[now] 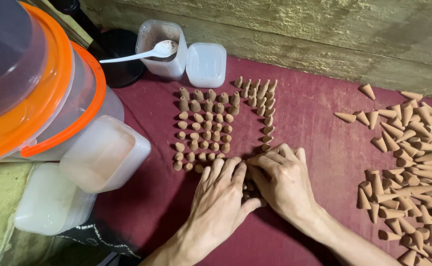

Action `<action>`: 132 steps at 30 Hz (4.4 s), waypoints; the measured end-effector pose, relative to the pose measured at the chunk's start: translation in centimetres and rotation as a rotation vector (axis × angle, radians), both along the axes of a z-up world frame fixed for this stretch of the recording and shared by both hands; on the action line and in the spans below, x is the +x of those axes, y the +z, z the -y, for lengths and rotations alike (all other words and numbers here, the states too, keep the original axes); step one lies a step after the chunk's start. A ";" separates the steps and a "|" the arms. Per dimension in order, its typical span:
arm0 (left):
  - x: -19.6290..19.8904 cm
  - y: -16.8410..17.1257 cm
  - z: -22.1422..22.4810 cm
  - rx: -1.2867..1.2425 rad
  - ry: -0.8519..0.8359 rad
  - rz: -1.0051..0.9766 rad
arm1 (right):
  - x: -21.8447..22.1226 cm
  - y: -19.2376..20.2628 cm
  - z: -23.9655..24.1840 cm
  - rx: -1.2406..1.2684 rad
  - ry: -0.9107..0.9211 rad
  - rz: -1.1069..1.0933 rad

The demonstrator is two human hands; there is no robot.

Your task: Arranging incense cones into a grid on a work surface

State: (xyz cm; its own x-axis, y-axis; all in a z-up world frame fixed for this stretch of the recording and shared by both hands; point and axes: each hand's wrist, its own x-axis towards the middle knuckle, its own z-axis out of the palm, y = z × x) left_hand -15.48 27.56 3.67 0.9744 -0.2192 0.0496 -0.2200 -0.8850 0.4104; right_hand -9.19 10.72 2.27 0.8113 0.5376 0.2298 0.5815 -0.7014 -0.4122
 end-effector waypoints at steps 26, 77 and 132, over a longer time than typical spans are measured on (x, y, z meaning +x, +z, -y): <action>-0.8 1.8 -0.4 -0.201 -0.031 0.013 | 1.1 3.9 3.1 -0.017 -0.087 -0.017; 24.7 -4.9 33.0 -0.024 -0.658 0.095 | 6.5 -3.7 30.0 0.156 -0.607 0.008; 6.2 2.0 -3.5 -0.563 -0.173 -0.142 | 3.2 3.0 0.5 0.205 -0.110 -0.199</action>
